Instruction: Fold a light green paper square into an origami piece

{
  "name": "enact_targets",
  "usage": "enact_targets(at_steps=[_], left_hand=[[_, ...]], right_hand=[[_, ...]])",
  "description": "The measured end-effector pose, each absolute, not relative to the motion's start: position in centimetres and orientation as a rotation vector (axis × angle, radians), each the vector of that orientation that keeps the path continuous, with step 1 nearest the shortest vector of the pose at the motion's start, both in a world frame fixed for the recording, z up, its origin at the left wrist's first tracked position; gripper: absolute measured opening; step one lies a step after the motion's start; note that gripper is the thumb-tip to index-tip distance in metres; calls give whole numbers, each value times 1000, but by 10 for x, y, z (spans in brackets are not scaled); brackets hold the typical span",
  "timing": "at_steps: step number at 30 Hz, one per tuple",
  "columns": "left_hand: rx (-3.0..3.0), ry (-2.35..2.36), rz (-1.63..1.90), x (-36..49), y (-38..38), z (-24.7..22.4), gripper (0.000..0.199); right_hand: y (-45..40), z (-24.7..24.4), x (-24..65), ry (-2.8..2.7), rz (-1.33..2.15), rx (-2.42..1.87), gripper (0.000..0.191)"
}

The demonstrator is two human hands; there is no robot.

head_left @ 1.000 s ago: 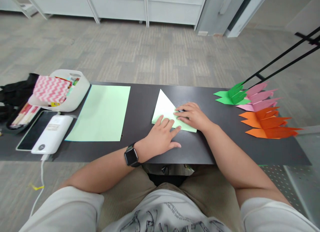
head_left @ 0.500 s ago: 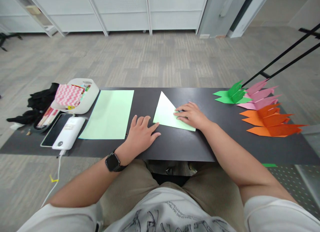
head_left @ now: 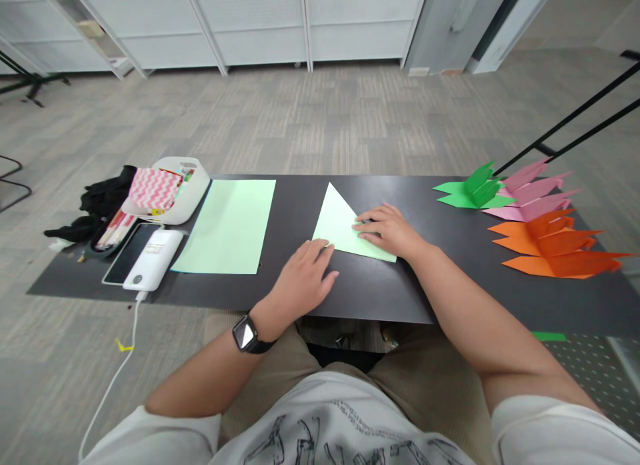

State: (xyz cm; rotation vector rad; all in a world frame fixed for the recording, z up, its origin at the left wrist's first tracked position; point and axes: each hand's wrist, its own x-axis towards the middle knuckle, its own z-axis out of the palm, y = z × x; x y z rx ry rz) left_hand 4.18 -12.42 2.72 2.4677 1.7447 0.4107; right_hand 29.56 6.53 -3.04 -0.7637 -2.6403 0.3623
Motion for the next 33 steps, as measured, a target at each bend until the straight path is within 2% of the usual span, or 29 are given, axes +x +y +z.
enact_targets(at_steps=[6, 17, 26, 33], left_hand=[[2513, 1709, 330, 78, -114, 5, 67], [2522, 1663, 288, 79, -111, 1, 62], [2512, 1704, 263, 90, -110, 3, 73], [2535, 1698, 344, 109, -110, 6, 64]], right_hand=[[64, -26, 294, -2673, 398, -804, 30], [67, -22, 296, -2633, 554, -780, 31], [70, -28, 294, -2603, 579, -794, 29], [71, -28, 293, -2607, 581, -788, 28]])
